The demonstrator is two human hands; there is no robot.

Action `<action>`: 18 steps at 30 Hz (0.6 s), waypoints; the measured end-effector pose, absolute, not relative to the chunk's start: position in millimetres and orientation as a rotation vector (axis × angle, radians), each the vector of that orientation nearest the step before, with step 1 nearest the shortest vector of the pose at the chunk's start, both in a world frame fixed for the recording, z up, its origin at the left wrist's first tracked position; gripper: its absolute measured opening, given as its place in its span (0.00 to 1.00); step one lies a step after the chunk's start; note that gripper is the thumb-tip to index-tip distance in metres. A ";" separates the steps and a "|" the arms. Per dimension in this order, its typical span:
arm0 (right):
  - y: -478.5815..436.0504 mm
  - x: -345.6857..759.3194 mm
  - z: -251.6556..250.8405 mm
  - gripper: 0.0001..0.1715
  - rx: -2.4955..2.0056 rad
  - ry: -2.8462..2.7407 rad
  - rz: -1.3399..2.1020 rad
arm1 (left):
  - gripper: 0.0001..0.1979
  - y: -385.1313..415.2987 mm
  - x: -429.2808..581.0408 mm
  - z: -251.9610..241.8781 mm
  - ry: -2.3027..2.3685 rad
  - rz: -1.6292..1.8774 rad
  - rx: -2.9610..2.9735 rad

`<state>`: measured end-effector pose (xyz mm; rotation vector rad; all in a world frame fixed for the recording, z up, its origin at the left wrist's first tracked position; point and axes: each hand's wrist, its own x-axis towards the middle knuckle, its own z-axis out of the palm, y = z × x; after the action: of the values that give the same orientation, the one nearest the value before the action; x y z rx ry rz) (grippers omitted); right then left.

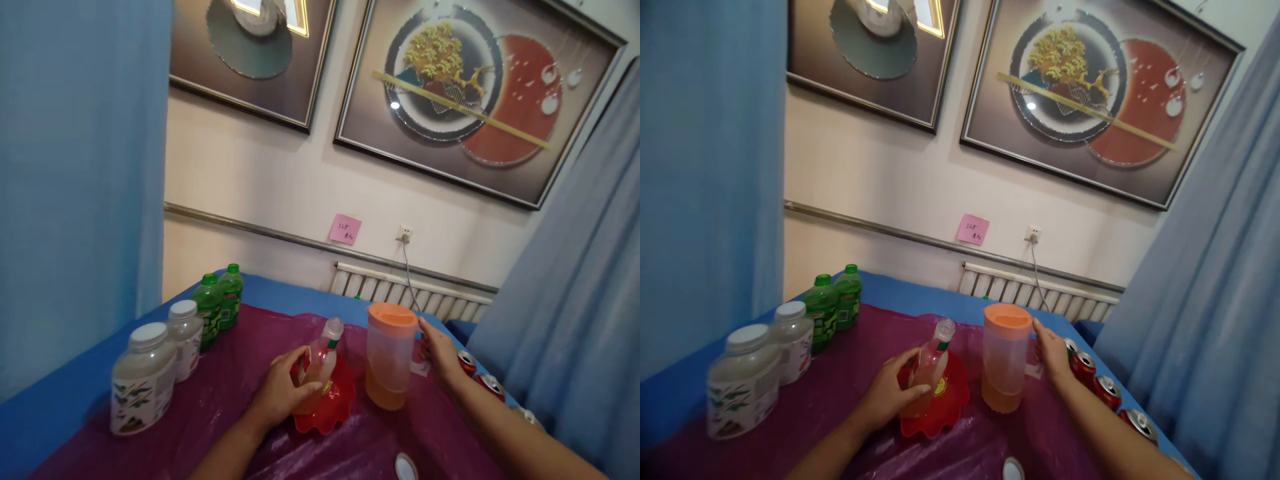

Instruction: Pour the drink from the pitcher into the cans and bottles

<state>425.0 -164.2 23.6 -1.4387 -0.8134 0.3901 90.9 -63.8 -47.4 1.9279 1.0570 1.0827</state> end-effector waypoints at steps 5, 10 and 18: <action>-174.8 430.1 -11.9 0.37 -1.337 -0.653 0.404 | 0.33 -57.8 93.3 -49.2 0.912 1.078 1.841; -189.2 435.9 -24.5 0.35 -1.340 -0.641 0.392 | 0.31 -61.5 95.9 -38.5 0.890 1.027 1.825; -247.7 421.5 -56.4 0.34 -1.455 -0.592 0.187 | 0.29 -61.8 94.9 -29.5 0.966 1.033 1.826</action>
<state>421.5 -247.7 -56.4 -1.4554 -0.5919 0.1874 94.9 -61.8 -29.5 1.8260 0.9659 1.0327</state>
